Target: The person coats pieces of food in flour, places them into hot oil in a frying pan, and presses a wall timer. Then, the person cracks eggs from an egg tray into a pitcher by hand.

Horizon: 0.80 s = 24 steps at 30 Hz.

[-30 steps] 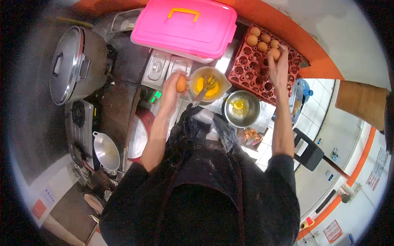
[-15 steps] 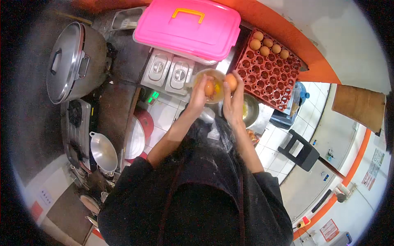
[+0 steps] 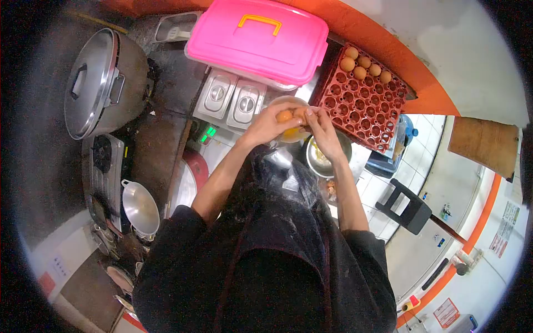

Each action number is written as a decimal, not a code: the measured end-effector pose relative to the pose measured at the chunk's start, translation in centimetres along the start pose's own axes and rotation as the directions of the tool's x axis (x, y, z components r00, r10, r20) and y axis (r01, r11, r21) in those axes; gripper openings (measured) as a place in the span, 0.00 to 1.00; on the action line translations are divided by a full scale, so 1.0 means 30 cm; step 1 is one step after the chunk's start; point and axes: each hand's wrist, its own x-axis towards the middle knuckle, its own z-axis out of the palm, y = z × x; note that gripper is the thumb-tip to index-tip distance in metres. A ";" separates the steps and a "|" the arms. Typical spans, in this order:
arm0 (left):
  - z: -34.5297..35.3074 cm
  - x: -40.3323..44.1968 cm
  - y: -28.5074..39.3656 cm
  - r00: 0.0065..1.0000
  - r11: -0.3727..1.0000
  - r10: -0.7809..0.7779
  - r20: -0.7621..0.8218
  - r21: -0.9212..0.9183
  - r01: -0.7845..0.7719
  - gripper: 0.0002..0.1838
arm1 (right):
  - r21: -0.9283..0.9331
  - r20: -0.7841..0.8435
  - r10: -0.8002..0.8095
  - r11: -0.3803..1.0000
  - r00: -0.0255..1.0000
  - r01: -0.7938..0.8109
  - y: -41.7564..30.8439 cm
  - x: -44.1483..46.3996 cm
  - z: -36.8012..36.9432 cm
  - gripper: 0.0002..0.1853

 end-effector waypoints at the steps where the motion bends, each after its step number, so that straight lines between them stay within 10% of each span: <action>1: -0.003 0.007 0.007 0.999 0.999 0.009 0.047 0.040 -0.011 0.22 | -0.007 0.030 -0.015 1.000 0.999 0.016 -0.007 0.005 -0.001 0.25; 18: -0.023 0.031 0.010 0.991 0.929 -0.010 0.133 0.367 -0.040 0.21 | -0.449 0.142 -0.026 0.889 0.989 0.088 -0.059 0.017 -0.040 0.28; 24: -0.031 0.027 0.002 0.994 0.896 -0.003 0.112 0.441 -0.047 0.23 | -0.765 0.214 -0.317 0.534 0.924 0.360 -0.056 0.027 0.016 0.29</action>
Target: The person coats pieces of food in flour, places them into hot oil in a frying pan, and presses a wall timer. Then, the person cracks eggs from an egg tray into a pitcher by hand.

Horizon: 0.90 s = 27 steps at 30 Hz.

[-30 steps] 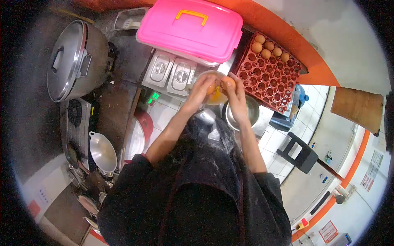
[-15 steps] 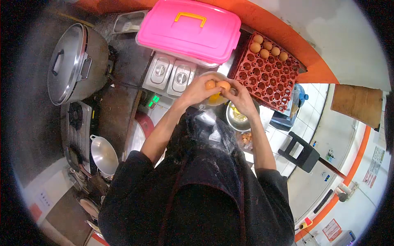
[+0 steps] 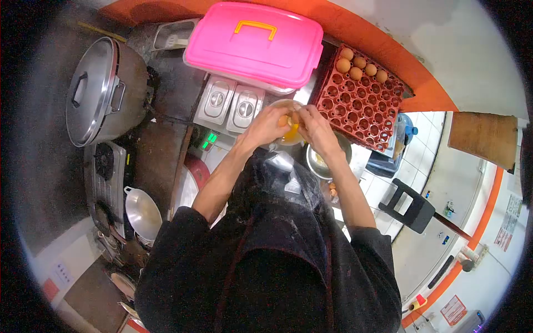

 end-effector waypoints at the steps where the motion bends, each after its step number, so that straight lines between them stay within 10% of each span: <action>1: -0.001 -0.001 0.001 1.000 1.000 -0.014 -0.006 0.028 0.014 0.23 | -0.033 -0.016 -0.043 0.999 0.999 0.042 -0.002 0.007 0.007 0.25; 6: -0.055 -0.004 0.099 0.977 0.975 -0.213 0.015 0.063 0.212 0.21 | -0.033 -0.111 -0.111 0.994 0.988 0.108 -0.029 0.002 0.054 0.20; 11: -0.048 0.001 0.049 0.978 0.970 -0.205 0.032 0.136 0.199 0.24 | 0.480 -0.115 0.210 0.868 0.971 -0.131 -0.078 0.003 0.035 0.21; 15: -0.025 0.004 0.087 0.993 0.979 -0.103 -0.055 0.173 0.111 0.21 | 0.529 -0.141 0.363 0.814 0.921 -0.240 0.043 -0.059 0.138 0.21; 17: 0.012 -0.001 0.156 0.997 0.983 -0.054 -0.063 0.171 0.064 0.20 | 0.988 0.150 0.470 -0.033 0.870 -0.153 0.038 -0.115 0.128 0.20; 18: 0.043 -0.008 0.195 0.997 0.996 0.034 -0.062 0.089 -0.028 0.19 | 0.986 0.151 0.461 -0.136 0.874 -0.099 0.058 -0.152 0.144 0.19; 22: 0.176 -0.036 0.312 0.972 0.988 0.156 0.178 -0.030 -0.153 0.20 | 0.935 0.265 0.626 -0.352 0.734 -0.037 0.075 -0.383 0.141 0.18; 27: 0.240 -0.026 0.407 0.894 0.978 0.177 0.412 -0.175 -0.112 0.24 | 0.947 0.147 0.705 -0.304 0.694 0.107 0.095 -0.745 0.055 0.16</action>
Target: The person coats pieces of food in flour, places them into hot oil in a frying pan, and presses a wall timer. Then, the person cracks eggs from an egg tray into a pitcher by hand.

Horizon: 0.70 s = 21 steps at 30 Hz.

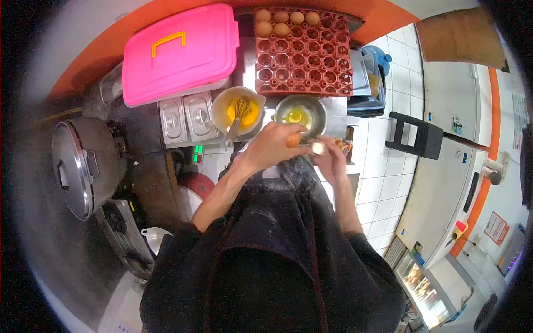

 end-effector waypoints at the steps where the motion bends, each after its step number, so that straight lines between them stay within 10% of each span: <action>1: 0.005 0.006 -0.008 0.999 0.999 -0.048 0.026 0.000 0.048 0.26 | -0.030 0.003 -0.014 0.999 1.000 0.015 -0.021 -0.034 -0.083 0.17; 4: 0.006 0.006 -0.035 0.993 0.995 -0.102 -0.064 -0.020 0.100 0.27 | -0.386 -0.180 -0.101 0.922 0.978 0.024 -0.084 -0.055 -0.344 0.24; 7: -0.063 0.000 -0.001 0.963 0.964 -0.260 -0.072 -0.078 0.254 0.25 | -0.924 -0.273 -0.482 0.371 0.832 -0.088 -0.158 -0.014 -0.581 0.27; 10: -0.079 -0.032 -0.110 0.934 0.923 -0.307 -0.181 -0.297 0.246 0.21 | -0.925 -0.277 -0.629 0.378 0.726 -0.026 -0.330 0.086 -0.410 0.26; 16: -0.134 -0.097 -0.176 0.848 0.871 -0.379 -0.370 -0.451 0.192 0.15 | -0.893 0.385 -0.684 -0.106 0.620 0.437 -0.505 0.486 0.153 0.24; 18: -0.158 -0.127 -0.166 0.773 0.735 -0.544 -0.326 -0.630 0.251 0.17 | -0.807 0.591 -0.650 -0.490 0.478 0.330 -0.548 0.671 0.184 0.27; 21: -0.171 -0.186 -0.216 0.735 0.717 -0.546 -0.402 -0.678 0.162 0.17 | -0.793 0.604 -0.565 -0.494 0.562 0.357 -0.589 0.825 0.325 0.28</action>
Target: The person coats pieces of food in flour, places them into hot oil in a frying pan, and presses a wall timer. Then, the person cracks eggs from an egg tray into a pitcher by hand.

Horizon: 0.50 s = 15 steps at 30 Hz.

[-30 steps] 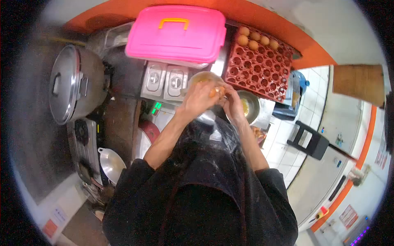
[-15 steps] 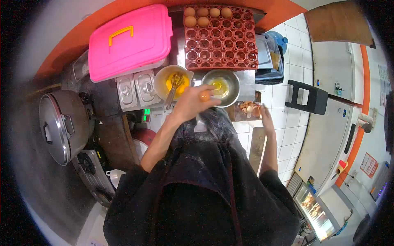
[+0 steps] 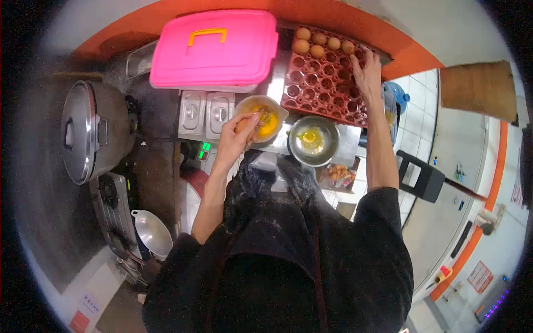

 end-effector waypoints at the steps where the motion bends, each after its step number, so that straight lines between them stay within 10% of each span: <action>1: -0.019 0.002 -0.010 1.000 1.000 0.005 -0.020 -0.005 -0.005 0.17 | 0.012 0.006 -0.017 1.000 1.000 0.017 0.021 0.052 0.051 0.28; 5: -0.072 -0.030 -0.016 0.988 0.987 0.030 -0.154 -0.149 -0.053 0.16 | -0.049 0.269 -0.217 0.970 0.938 0.238 0.144 0.152 0.165 0.28; 9: -0.131 -0.047 -0.013 0.969 0.947 -0.016 -0.248 -0.313 -0.065 0.18 | 0.288 0.430 0.039 0.941 0.902 -0.178 0.141 0.206 0.165 0.23; 11: -0.156 -0.044 -0.027 0.951 0.932 -0.058 -0.305 -0.359 -0.058 0.19 | -0.037 0.277 -0.076 0.995 0.958 0.089 0.000 0.140 0.057 0.22; 12: -0.164 -0.045 -0.034 0.954 0.938 -0.032 -0.297 -0.338 -0.074 0.20 | 0.084 -0.057 -0.059 0.994 0.997 0.064 -0.066 0.090 0.064 0.22; 15: -0.129 -0.016 -0.070 0.960 0.906 -0.051 -0.277 -0.417 -0.072 0.20 | 0.535 0.190 0.197 0.800 0.962 -0.270 -0.264 -0.097 0.031 0.24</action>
